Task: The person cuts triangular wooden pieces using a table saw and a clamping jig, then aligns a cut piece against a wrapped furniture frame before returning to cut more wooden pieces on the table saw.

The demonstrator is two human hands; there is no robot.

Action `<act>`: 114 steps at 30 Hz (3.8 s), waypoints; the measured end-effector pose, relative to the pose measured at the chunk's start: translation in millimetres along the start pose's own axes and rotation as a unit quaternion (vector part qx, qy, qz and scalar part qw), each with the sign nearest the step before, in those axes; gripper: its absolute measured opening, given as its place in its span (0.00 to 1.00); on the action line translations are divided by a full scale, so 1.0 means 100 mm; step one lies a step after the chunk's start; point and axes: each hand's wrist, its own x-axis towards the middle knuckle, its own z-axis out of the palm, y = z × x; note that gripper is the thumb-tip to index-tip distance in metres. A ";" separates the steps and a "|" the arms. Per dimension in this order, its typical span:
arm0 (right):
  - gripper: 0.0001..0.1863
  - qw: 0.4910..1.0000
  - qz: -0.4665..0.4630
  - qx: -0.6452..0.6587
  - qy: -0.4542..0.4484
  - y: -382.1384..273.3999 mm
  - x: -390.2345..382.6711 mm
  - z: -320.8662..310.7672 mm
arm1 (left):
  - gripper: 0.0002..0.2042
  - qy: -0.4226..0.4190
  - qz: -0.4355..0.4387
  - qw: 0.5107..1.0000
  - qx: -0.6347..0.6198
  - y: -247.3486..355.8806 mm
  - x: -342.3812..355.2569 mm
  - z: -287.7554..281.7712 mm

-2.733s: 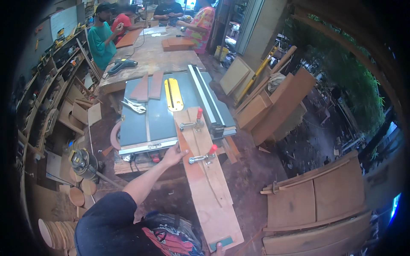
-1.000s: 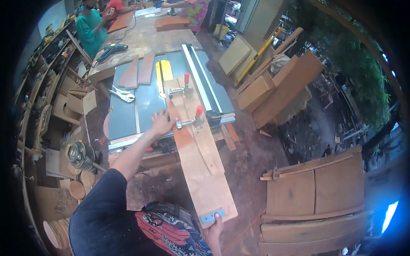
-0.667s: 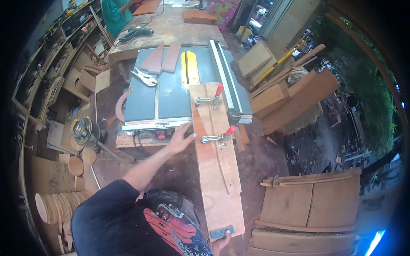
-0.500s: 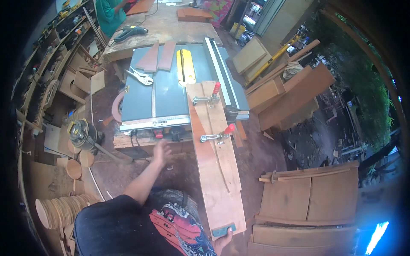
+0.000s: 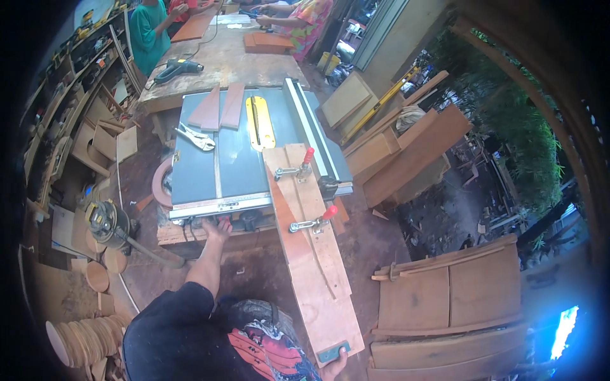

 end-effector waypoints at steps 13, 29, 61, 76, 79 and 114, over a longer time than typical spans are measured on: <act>0.34 0.995 0.101 0.007 0.025 0.15 0.21 -0.67 | 0.49 0.096 -0.002 0.995 -0.040 0.02 0.04 0.09; 0.40 0.999 -0.029 -0.021 -0.015 0.14 0.25 -0.37 | 0.30 -0.004 0.007 0.995 0.104 -0.04 -0.11 0.03; 0.36 0.998 0.051 0.004 -0.022 0.16 0.33 -0.14 | 0.51 -0.377 0.324 0.528 0.689 -1.16 -2.23 0.88; 0.29 0.998 0.058 0.019 0.010 0.30 0.43 0.22 | 0.55 -0.348 0.338 0.457 0.745 -1.05 -1.98 1.12; 0.28 0.998 0.060 0.010 -0.010 0.32 0.47 0.27 | 0.55 -0.337 0.340 0.433 0.764 -1.02 -1.96 1.22; 0.29 0.992 0.109 0.030 -0.048 0.68 0.95 1.63 | 0.52 -0.304 0.338 0.371 0.809 -0.61 -1.02 2.04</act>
